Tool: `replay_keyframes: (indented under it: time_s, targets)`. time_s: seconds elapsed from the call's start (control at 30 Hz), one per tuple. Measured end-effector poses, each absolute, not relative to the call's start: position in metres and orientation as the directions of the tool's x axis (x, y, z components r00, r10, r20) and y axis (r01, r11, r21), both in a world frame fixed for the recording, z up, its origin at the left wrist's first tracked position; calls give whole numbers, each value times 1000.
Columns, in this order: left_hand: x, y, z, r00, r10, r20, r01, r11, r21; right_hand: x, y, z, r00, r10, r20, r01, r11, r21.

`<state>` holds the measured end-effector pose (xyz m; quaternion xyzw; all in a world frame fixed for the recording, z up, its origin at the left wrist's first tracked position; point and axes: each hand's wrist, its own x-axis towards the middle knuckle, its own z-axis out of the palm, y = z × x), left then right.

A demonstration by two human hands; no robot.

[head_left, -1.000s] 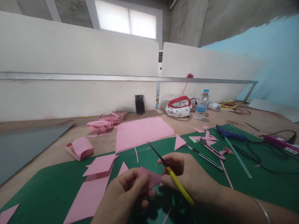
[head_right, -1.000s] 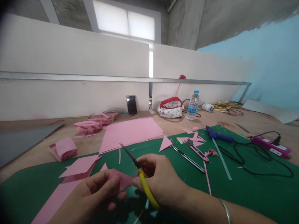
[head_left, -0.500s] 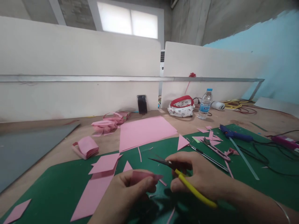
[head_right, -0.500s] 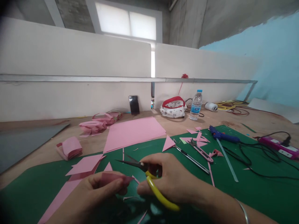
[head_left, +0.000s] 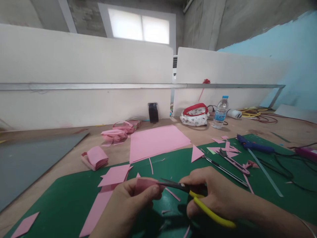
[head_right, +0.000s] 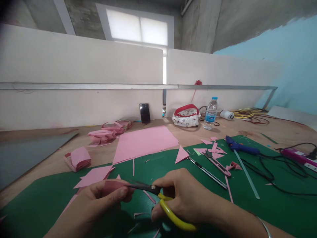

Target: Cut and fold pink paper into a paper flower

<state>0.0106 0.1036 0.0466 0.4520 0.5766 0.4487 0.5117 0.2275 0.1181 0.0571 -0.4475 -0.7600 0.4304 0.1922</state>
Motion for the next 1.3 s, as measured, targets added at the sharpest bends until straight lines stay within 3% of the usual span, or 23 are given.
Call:
replay_keyframes:
  time_s: [0.17,0.47,1.3]
  targets:
    - [11,104,48,-78,985,-154,74,159,984,227,118,57,-543,837,-73,501,252,-828]
    - [8,106,45,-100,988,-117,78,125,989,230,120,60,-542,841,16,578,386,-719]
    - [9,107,47,-148,984,-96,76,108,991,233,120,58,-572,819,-30,519,334,-787]
